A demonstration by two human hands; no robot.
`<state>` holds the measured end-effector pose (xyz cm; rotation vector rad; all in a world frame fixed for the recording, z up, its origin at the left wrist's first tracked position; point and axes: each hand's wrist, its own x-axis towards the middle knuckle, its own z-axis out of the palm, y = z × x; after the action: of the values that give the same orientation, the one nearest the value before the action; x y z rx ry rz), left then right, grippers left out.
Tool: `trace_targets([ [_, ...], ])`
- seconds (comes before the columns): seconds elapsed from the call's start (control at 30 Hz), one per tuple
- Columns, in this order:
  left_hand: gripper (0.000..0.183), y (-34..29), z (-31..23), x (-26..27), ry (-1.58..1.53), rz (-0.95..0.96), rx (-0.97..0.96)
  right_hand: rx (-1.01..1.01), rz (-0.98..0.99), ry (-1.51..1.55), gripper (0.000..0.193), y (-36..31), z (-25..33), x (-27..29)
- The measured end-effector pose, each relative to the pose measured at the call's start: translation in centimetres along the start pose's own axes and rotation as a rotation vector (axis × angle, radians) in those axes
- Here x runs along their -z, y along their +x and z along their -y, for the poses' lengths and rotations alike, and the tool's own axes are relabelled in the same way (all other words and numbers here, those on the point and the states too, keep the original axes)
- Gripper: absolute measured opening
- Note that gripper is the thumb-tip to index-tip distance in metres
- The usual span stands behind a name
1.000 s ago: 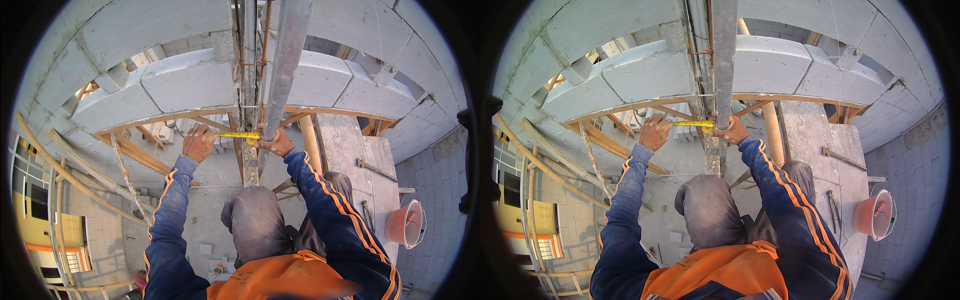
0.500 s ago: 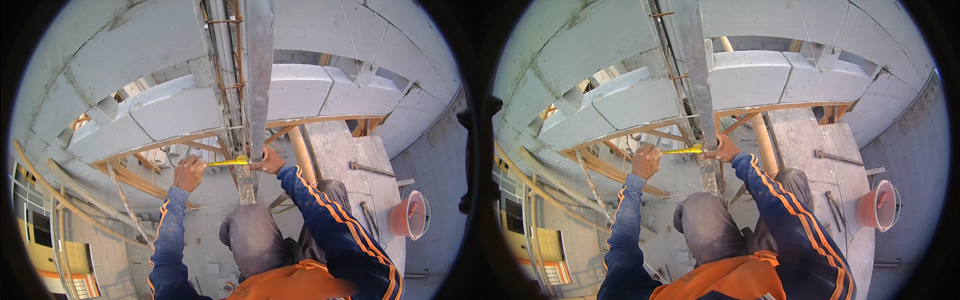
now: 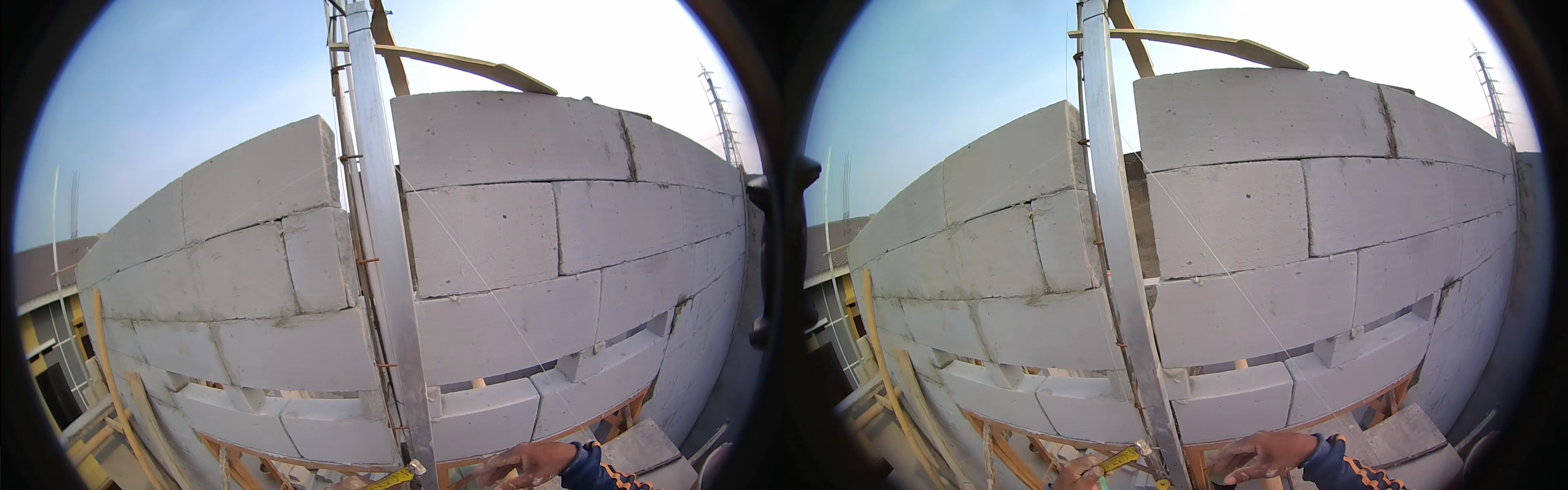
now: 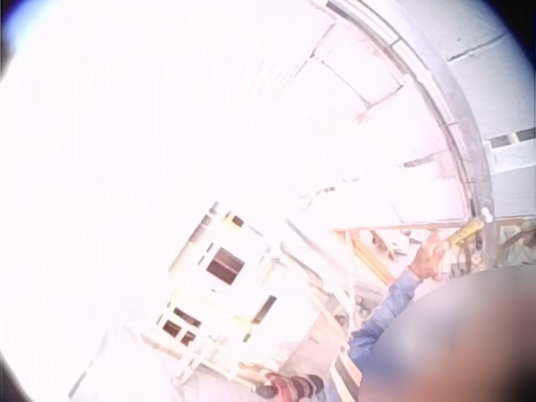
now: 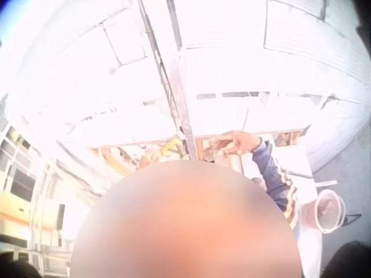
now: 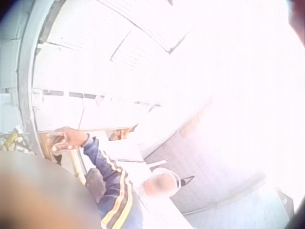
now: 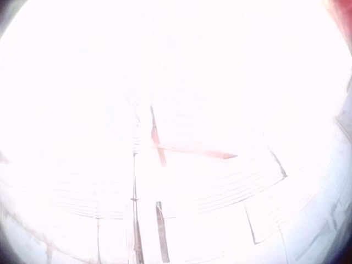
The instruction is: The person measures a metal scaffolding pole with a tape measure, then uses pliers to tighten wire ties around the pole and adjacent structure. The person repeats measuring and tightening at different heights while standing on the scaffolding platform.
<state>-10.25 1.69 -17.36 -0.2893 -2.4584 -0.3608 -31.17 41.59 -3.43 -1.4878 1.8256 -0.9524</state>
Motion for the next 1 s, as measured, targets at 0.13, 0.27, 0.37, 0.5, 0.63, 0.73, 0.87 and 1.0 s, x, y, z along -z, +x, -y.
trace_targets([
  [0.13,0.035,8.3,-8.0,6.4,-0.578,0.166,0.667,0.173,-0.133,0.057,0.049,-2.1,10.9,8.5],
  [0.27,0.036,15.7,-13.6,13.5,-1.254,-0.009,0.701,0.228,-0.283,0.112,0.045,-2.9,21.1,15.4],
  [0.37,0.039,20.1,-15.8,16.5,-1.245,-0.256,0.488,0.255,-0.42,0.32,0.05,-2.5,28.3,19.5],
  [0.5,0.057,24.1,-17.1,22.1,-1.129,-0.384,0.434,0.315,-0.557,0.308,0.046,0.2,37.5,25.2],
  [0.63,0.051,28.1,-20.4,29.0,-1.535,-0.423,0.645,0.391,-0.709,0.166,0.046,3.3,45.5,29.9],
  [0.73,0.055,33.7,-24.0,33.8,-1.306,-0.375,0.609,0.479,-0.932,-0.084,0.051,5.0,51.3,34.1],
  [0.87,0.073,41.7,-25.8,40.3,-0.917,-0.279,0.531,0.554,-0.839,-0.361,0.068,8.5,58.2,41.1],
  [1.0,0.082,48.7,-26.0,43.0,-0.537,-0.569,0.35,0.504,-0.489,-0.441,0.071,12.1,61.3,45.2],
])
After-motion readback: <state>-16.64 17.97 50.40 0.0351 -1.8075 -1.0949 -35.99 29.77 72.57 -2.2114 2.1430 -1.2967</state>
